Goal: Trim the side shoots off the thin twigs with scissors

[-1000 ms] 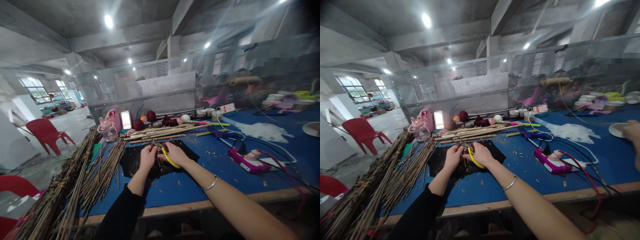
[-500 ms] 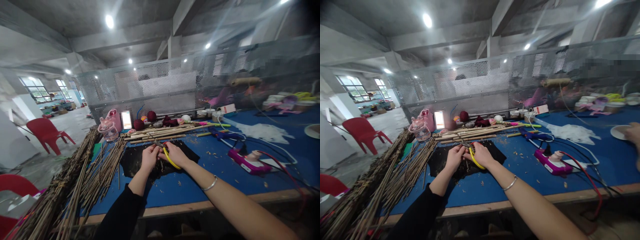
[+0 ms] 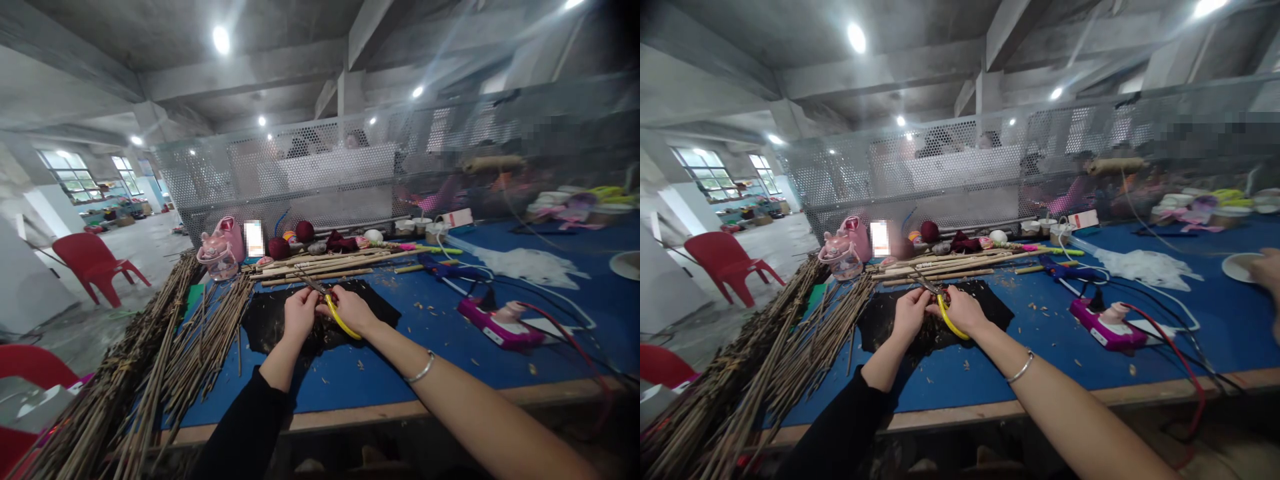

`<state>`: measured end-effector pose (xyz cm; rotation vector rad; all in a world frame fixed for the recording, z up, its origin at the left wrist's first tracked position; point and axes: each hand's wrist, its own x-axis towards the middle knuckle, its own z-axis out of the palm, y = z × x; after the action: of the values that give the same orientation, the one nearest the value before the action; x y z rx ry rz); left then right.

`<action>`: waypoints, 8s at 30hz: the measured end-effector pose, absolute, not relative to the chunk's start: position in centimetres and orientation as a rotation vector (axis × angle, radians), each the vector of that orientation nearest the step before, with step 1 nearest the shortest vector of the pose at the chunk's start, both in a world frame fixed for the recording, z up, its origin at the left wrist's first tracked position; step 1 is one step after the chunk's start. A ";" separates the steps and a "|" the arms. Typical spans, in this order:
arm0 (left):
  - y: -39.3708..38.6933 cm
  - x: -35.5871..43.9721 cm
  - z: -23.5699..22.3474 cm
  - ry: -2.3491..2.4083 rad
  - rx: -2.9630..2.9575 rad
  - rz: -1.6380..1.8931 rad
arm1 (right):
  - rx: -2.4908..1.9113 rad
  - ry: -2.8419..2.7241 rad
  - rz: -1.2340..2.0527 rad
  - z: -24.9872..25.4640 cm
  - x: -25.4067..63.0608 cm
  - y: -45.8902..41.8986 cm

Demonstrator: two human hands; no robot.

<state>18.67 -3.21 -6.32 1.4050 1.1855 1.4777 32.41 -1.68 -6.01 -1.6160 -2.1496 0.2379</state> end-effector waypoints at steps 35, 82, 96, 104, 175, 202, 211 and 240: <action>-3.0 18.5 -6.6 1.220 1.406 1.425 | -1.622 -2.225 0.255 -5.6 33.2 -1.3; -3.7 18.8 -5.9 1.209 1.375 1.397 | -1.469 -2.259 0.441 -5.5 33.7 -1.5; -4.3 18.6 -5.4 1.164 1.278 1.354 | -1.464 -2.248 0.496 -5.4 33.7 -1.3; -4.0 18.5 -6.2 1.168 1.300 1.334 | -1.482 -2.309 0.372 -4.7 34.3 -1.4; -4.7 18.8 -5.9 1.234 1.462 1.208 | -1.404 -2.211 0.292 -5.9 33.5 -1.5; -4.7 18.7 -6.3 1.280 1.542 1.195 | -1.359 -2.271 0.409 -5.3 33.7 -1.6; -4.9 18.6 -5.9 1.330 1.681 1.281 | -1.463 -2.233 0.405 -5.5 33.3 -1.6; -4.5 18.7 -6.4 1.219 1.611 1.203 | -1.416 -2.236 0.437 -5.5 34.0 -1.1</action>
<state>18.66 -4.54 -6.44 1.6108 1.2189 1.2031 33.99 -1.11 -5.52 -1.4158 -2.2358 0.4374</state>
